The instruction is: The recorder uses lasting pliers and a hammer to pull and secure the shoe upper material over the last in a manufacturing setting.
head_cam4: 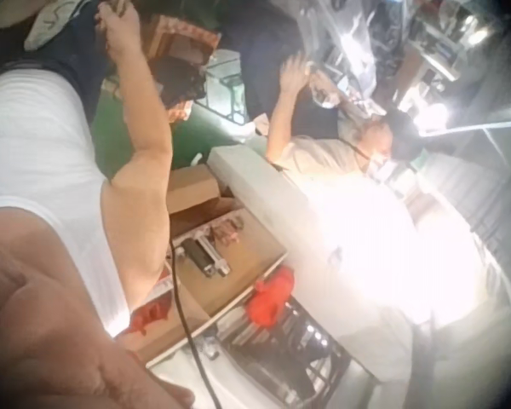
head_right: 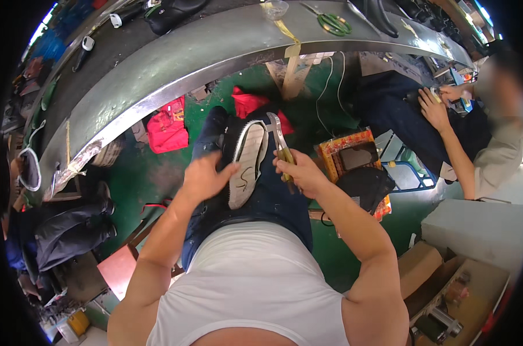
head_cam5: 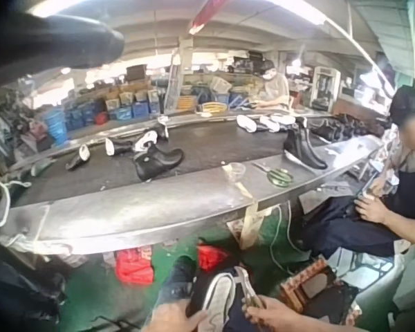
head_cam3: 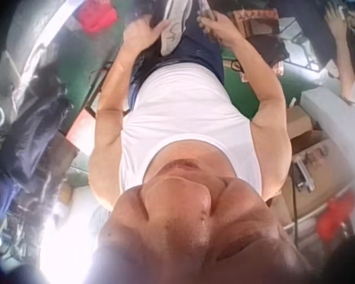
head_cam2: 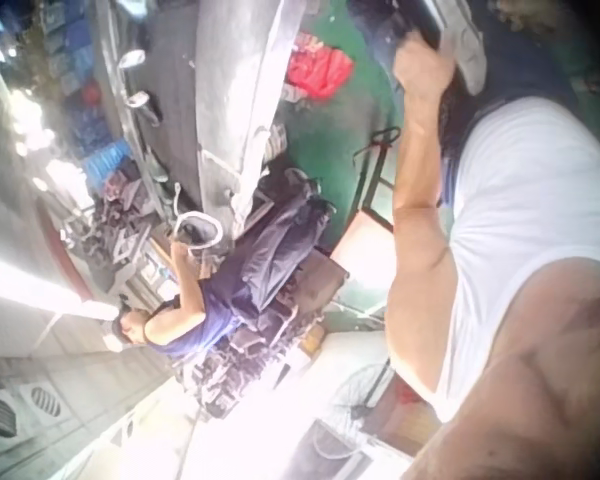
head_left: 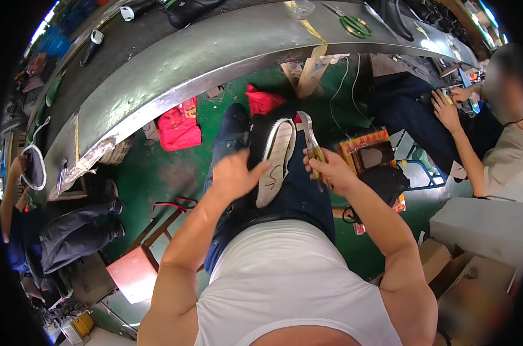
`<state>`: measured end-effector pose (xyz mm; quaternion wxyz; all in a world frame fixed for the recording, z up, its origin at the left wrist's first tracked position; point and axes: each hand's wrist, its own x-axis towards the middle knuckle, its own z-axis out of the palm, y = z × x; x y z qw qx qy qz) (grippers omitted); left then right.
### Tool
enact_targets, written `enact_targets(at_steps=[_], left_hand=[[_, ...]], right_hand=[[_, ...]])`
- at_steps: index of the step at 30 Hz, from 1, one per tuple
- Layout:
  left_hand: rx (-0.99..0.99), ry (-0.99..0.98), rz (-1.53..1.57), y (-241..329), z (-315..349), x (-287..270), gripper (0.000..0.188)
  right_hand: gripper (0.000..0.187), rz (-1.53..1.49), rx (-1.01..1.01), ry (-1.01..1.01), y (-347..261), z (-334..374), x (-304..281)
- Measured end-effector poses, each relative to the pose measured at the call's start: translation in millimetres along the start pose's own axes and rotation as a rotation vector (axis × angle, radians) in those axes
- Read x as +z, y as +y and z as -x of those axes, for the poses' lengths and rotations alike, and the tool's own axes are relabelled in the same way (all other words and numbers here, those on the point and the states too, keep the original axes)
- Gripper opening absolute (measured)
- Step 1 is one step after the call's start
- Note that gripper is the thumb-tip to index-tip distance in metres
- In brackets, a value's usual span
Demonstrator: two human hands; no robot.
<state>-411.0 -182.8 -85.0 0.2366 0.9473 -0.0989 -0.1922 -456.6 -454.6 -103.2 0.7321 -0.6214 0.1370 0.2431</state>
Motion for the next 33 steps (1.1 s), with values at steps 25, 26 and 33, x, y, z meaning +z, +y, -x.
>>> enact_targets(at_steps=[25,26,33], left_hand=[[0.481,0.123,0.869,-38,-13,-12,0.06],[0.473,0.139,0.848,-42,-13,-12,0.059],[0.411,0.282,0.973,-66,-12,2,0.05]], right_hand=[[0.028,-0.064,0.193,-0.398,-43,31,68],[0.023,-0.15,0.241,-0.395,-46,29,72],[0.022,0.809,-0.17,-0.32,-27,-17,78]])
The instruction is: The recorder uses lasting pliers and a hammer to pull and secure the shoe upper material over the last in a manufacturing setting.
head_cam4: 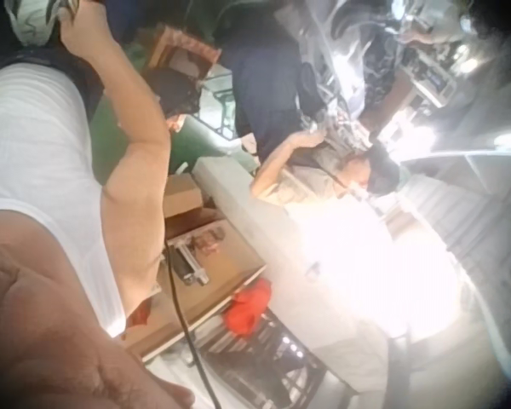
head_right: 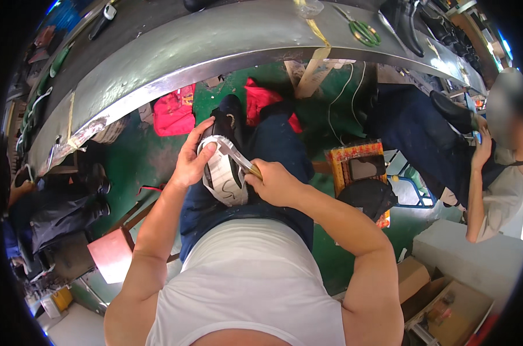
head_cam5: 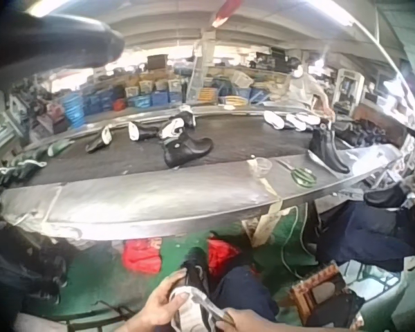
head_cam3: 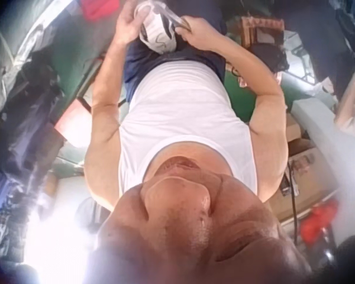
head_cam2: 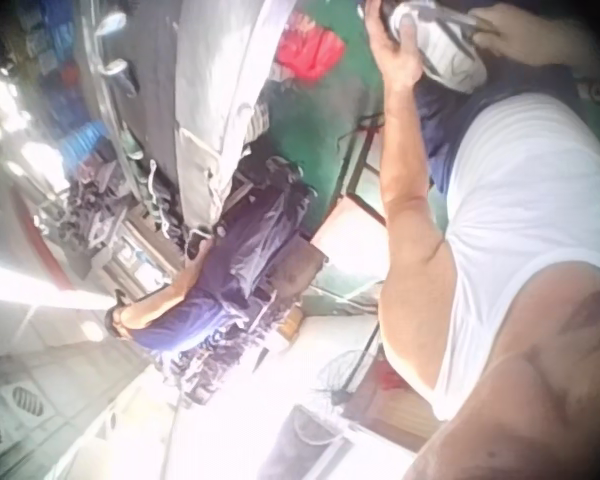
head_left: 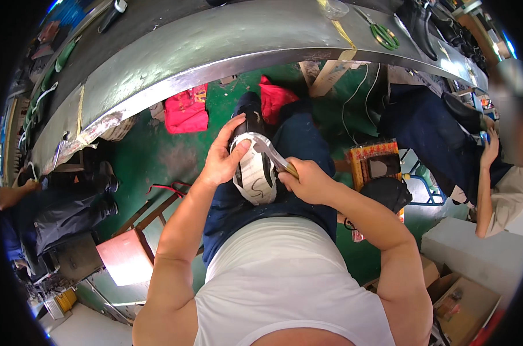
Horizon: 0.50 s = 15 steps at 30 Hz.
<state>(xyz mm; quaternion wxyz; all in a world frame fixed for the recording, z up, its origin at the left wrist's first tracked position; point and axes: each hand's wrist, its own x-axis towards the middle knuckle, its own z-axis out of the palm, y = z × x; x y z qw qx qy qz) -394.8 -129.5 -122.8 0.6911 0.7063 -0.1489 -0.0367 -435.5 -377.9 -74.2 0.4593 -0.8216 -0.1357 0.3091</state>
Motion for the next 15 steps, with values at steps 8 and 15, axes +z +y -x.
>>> enact_targets(at_steps=[8,15], left_hand=[[-0.035,0.144,0.222,-17,0,1,0.05],[-0.23,0.001,0.651,11,14,8,0.063]], right_hand=[[0.024,0.341,-0.496,0.552,42,-40,29],[0.028,0.395,-0.247,0.387,5,8,31]])
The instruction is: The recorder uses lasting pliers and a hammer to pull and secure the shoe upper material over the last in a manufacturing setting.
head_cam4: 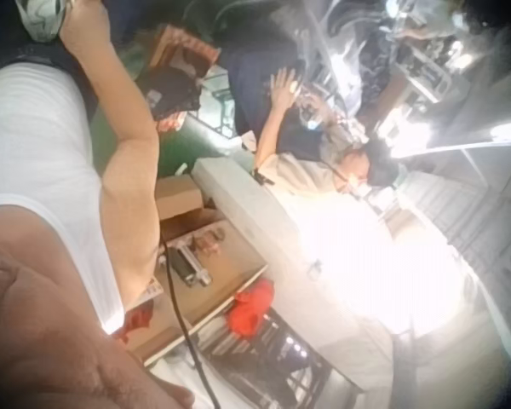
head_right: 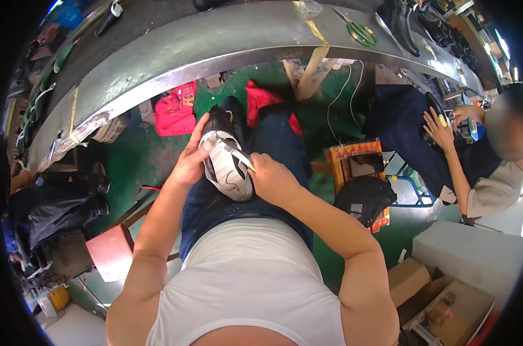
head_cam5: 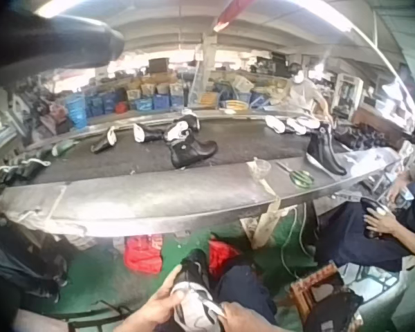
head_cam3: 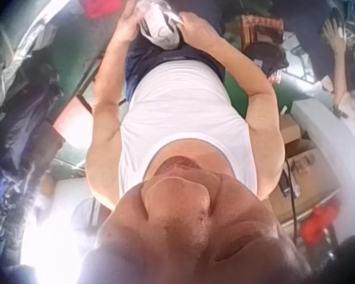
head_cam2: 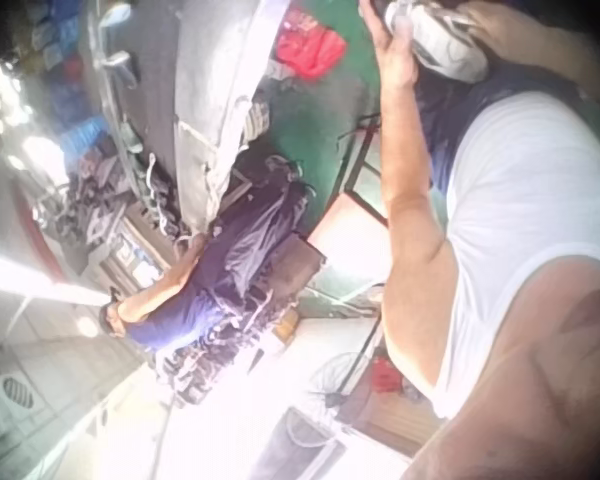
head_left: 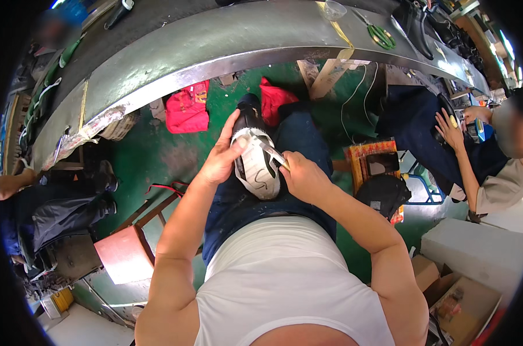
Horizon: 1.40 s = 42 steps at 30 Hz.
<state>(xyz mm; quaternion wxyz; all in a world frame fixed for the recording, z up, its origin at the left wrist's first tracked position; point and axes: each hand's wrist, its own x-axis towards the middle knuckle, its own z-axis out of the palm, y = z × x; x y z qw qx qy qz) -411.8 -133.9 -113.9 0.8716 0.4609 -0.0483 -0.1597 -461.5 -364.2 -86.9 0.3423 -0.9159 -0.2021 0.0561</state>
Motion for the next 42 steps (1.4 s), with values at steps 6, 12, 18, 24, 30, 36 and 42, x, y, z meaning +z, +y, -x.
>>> enact_targets(at_steps=[6,12,18,24,30,36,42], left_hand=[[-0.068,0.191,-0.117,-3,-9,10,0.059],[0.091,0.148,-0.441,11,6,14,0.056],[0.403,-0.332,-0.857,9,23,54,0.083],[0.17,-0.113,-0.349,7,18,96,0.095],[-0.022,0.097,-0.111,42,3,116,0.089],[0.214,0.028,-0.222,22,-2,101,0.079],[-0.06,0.284,-0.091,-63,-37,36,0.078]], right_hand=[[0.03,0.007,0.124,-0.206,-9,3,-32],[0.026,-0.595,0.262,-0.3,12,19,-50],[0.051,-1.17,0.572,0.129,38,-33,2],[0.048,-1.293,0.487,0.174,28,-48,5],[0.044,-1.322,0.33,0.231,-11,-70,-33],[0.036,-0.932,-0.02,0.494,-9,-61,-43],[0.043,-0.83,0.242,0.423,79,-99,50]])
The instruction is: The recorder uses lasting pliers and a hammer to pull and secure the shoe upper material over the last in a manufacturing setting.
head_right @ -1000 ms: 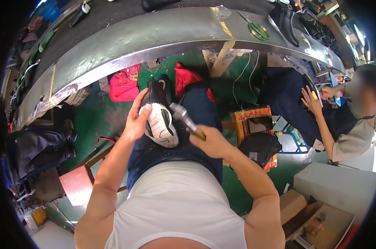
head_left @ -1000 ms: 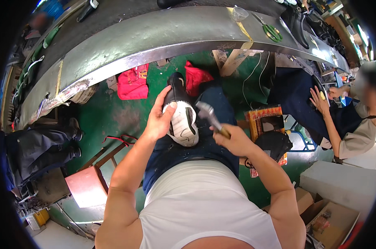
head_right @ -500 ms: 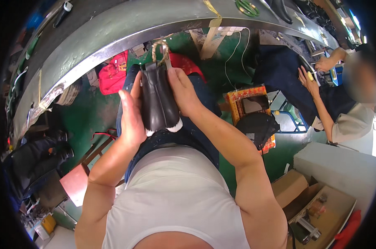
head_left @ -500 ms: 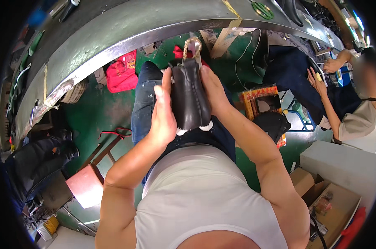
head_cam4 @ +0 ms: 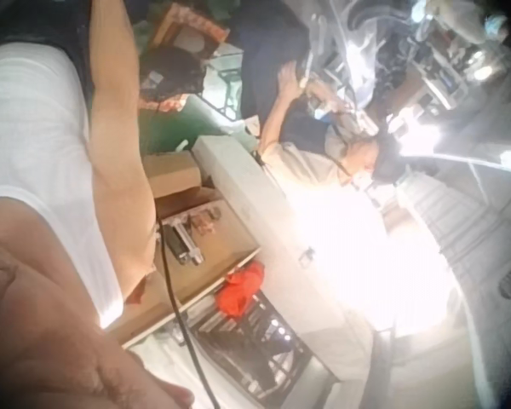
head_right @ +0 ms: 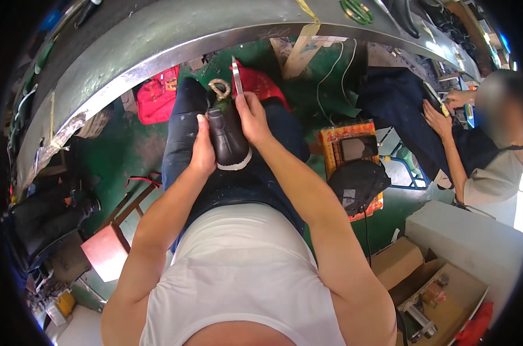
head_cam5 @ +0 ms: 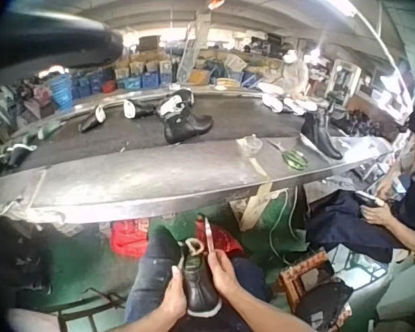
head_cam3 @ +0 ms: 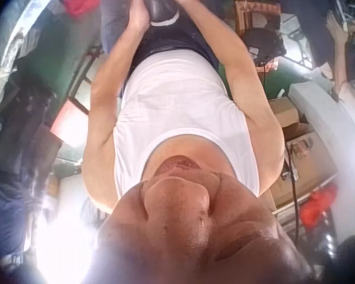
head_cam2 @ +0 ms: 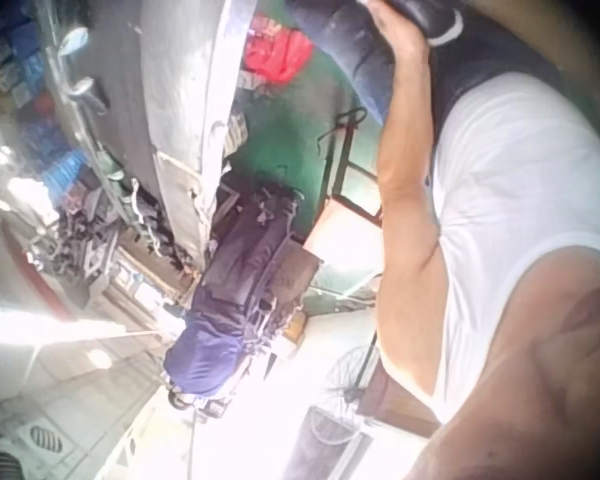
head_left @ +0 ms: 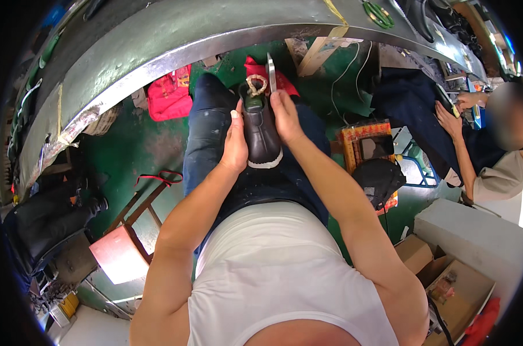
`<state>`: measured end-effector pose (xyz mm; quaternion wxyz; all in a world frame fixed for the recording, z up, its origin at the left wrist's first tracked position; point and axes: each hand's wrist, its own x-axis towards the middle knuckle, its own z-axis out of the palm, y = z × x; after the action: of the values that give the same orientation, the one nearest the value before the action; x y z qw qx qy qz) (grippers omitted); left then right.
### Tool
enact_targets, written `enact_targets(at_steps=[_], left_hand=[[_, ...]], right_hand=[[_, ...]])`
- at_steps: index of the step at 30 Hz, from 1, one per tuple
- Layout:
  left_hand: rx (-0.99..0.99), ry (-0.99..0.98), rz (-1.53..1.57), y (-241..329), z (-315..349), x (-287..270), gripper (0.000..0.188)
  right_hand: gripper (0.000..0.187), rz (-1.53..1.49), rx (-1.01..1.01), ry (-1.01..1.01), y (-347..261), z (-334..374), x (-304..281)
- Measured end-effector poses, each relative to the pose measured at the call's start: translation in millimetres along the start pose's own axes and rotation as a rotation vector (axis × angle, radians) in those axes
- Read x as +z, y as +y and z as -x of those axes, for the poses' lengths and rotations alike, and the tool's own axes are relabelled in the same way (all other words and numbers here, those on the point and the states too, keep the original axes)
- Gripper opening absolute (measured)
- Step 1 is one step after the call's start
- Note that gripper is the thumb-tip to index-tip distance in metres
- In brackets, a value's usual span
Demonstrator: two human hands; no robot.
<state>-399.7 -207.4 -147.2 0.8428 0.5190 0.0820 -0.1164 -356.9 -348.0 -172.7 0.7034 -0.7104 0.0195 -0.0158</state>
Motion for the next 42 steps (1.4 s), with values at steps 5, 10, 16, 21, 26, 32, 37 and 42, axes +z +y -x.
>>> enact_targets(at_steps=[5,10,16,21,26,32,37,42], left_hand=[[-0.151,0.107,-0.178,-47,-17,-7,0.078],[-0.163,0.203,-0.008,-52,-31,1,0.065],[-0.308,0.196,-0.062,-41,-49,5,0.056],[-0.393,0.198,-0.169,-34,-66,9,0.055],[-0.413,0.177,-0.309,-31,-68,12,0.06],[-0.453,0.092,-0.157,-31,-64,6,0.061],[-0.486,0.006,-0.066,-26,-60,1,0.06],[-0.381,-0.121,-0.044,-16,-56,6,0.055]], right_hand=[[0.056,-0.764,0.602,0.01,95,3,-13],[0.061,-0.39,0.453,0.031,108,-8,-21],[0.065,-0.417,0.413,0.165,89,6,-24],[0.062,-0.273,0.357,0.24,55,4,-22],[0.057,0.412,0.208,0.105,-19,30,-43],[0.076,0.626,-0.08,-0.293,-58,61,-58],[0.08,0.843,-0.408,-0.335,-64,49,-49],[0.073,1.004,-0.667,-0.424,-73,37,-44]])
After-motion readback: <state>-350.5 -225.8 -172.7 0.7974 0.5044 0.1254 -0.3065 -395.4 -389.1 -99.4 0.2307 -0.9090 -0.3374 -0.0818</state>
